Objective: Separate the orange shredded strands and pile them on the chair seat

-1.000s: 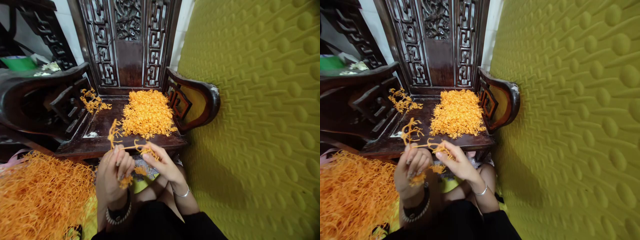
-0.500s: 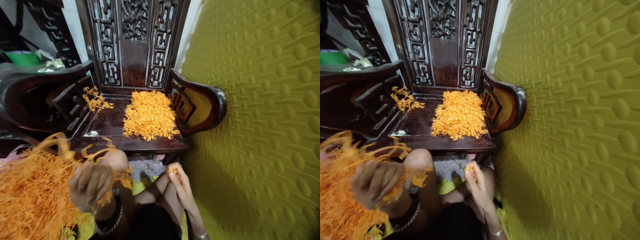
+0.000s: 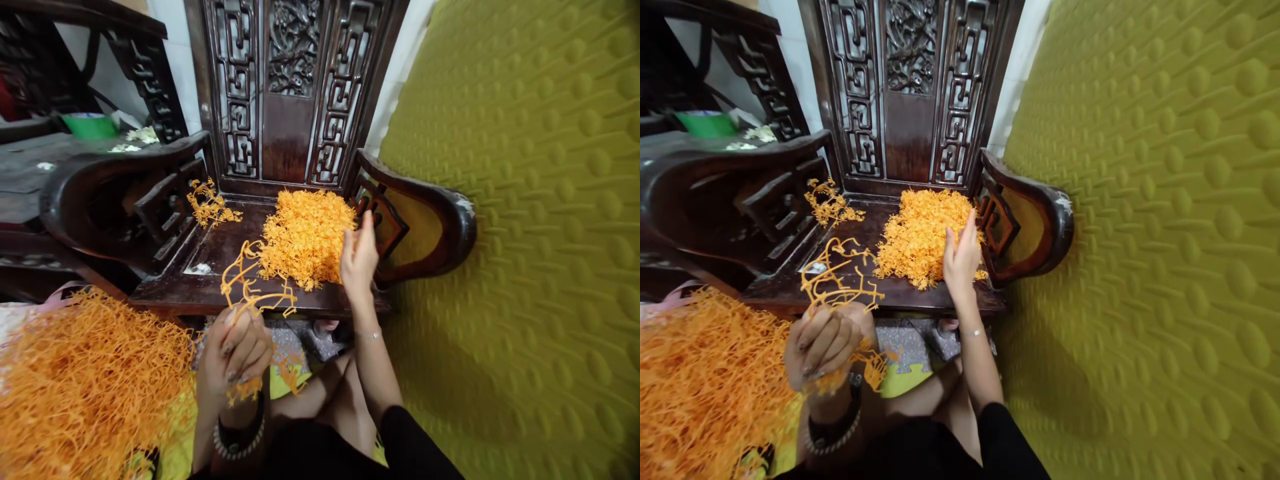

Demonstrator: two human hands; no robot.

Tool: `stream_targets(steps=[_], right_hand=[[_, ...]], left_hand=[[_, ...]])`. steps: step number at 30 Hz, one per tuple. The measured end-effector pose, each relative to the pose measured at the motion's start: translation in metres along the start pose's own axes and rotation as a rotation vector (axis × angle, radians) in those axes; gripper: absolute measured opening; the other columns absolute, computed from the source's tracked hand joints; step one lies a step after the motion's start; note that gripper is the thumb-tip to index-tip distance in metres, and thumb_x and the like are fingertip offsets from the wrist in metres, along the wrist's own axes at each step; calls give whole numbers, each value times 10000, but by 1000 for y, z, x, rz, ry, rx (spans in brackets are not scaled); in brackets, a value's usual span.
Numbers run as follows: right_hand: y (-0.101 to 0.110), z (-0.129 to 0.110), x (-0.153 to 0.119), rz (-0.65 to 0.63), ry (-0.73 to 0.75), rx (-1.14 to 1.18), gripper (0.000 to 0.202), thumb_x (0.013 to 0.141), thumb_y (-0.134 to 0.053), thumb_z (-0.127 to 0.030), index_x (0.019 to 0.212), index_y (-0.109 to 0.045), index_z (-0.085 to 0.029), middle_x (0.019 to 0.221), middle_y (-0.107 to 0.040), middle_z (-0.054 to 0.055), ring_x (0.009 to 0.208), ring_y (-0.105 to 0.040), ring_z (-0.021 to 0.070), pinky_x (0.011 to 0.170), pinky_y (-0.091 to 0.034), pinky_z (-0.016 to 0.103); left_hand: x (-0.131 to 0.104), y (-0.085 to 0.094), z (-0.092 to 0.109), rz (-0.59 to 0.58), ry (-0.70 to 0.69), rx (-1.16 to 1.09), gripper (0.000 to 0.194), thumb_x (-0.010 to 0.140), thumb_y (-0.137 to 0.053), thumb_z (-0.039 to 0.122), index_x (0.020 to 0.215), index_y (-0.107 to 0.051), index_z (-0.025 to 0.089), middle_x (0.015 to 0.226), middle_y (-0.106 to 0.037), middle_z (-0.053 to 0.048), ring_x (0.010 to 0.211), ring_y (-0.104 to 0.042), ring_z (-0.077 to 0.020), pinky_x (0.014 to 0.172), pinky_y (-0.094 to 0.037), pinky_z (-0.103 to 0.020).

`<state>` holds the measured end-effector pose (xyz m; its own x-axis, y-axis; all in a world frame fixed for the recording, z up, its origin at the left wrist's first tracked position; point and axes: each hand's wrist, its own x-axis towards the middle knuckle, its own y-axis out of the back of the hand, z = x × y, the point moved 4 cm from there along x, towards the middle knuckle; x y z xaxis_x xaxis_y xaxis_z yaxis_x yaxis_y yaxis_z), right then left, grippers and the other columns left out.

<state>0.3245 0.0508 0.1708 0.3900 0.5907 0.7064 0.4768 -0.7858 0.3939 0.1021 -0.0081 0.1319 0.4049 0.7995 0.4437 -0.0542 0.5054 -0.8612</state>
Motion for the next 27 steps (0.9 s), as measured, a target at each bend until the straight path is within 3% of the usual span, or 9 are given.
stream_targets(steps=[3, 5, 8, 12, 14, 16, 19, 22, 27], right_hand=[[-40, 46, -2, -226, -182, -134, 724, 945, -294, -554, 1415, -381, -10, 1357, -485, 290, 1261, -488, 368, 1038, -389, 523], [-41, 51, -9, -237, -175, -143, 679, 960, -254, -508, 1412, -387, -21, 1390, -459, 279, 1317, -436, 358, 1068, -362, 529], [-16, 23, -18, -131, -37, -78, 581, 981, -220, -413, 1448, -365, -100, 1316, -508, 216, 1233, -497, 308, 1019, -409, 513], [25, -28, -22, 163, 153, -25, 508, 995, -271, -350, 1485, -321, -227, 1130, -536, 136, 1025, -545, 262, 923, -446, 482], [35, -37, -21, 324, 197, -27, 506, 993, -311, -341, 1491, -299, -250, 1103, -536, 130, 1009, -535, 265, 896, -445, 474], [30, -29, -17, 366, 210, -72, 510, 986, -349, -343, 1483, -310, -239, 1088, -557, 132, 1014, -534, 273, 898, -437, 484], [2, -1, -7, 68, 154, -239, 447, 939, -467, -375, 1329, -526, -165, 1144, -589, 167, 1123, -508, 334, 983, -369, 580], [-20, 15, -12, -257, 55, -249, 365, 898, -545, -374, 1116, -653, -101, 1256, -558, 226, 1207, -484, 382, 1017, -352, 608], [-8, -32, -48, -479, 54, 351, 210, 918, -581, -362, 1029, -676, -211, 1163, -645, 94, 1132, -583, 241, 1021, -432, 436]], left_hand=[[1, -1, -1, -126, -11, -88, 456, 972, -392, 230, 556, -210, 192, 324, -198, 107, 234, -61, -12, 256, -146, -82], [2, 1, -3, -161, 2, -144, 444, 990, -328, 218, 559, -220, 191, 337, -227, 101, 240, -89, -13, 270, -172, -78], [3, 7, -5, -145, 20, -186, 432, 979, -339, 209, 565, -221, 190, 352, -237, 98, 258, -100, -15, 283, -180, -81], [5, 7, -6, -173, 29, -224, 420, 966, -339, 193, 559, -238, 195, 357, -257, 91, 263, -129, -24, 286, -205, -85], [5, 5, -5, -179, 26, -229, 424, 963, -340, 196, 552, -238, 197, 355, -255, 90, 257, -132, -24, 281, -209, -84], [4, 3, -4, -182, 19, -224, 427, 962, -343, 197, 548, -239, 197, 350, -251, 94, 245, -122, -18, 274, -208, -79], [3, 2, -2, -196, 12, -190, 432, 964, -346, 201, 544, -246, 194, 330, -242, 102, 218, -99, -12, 260, -210, -73], [3, 6, -2, -103, 26, -120, 446, 963, -368, 223, 541, -227, 193, 308, -194, 110, 210, -58, -15, 250, -195, -72], [6, 6, -6, -30, 66, -74, 495, 936, -468, 246, 527, -194, 199, 280, -164, 115, 215, -39, -21, 236, -165, -74]])
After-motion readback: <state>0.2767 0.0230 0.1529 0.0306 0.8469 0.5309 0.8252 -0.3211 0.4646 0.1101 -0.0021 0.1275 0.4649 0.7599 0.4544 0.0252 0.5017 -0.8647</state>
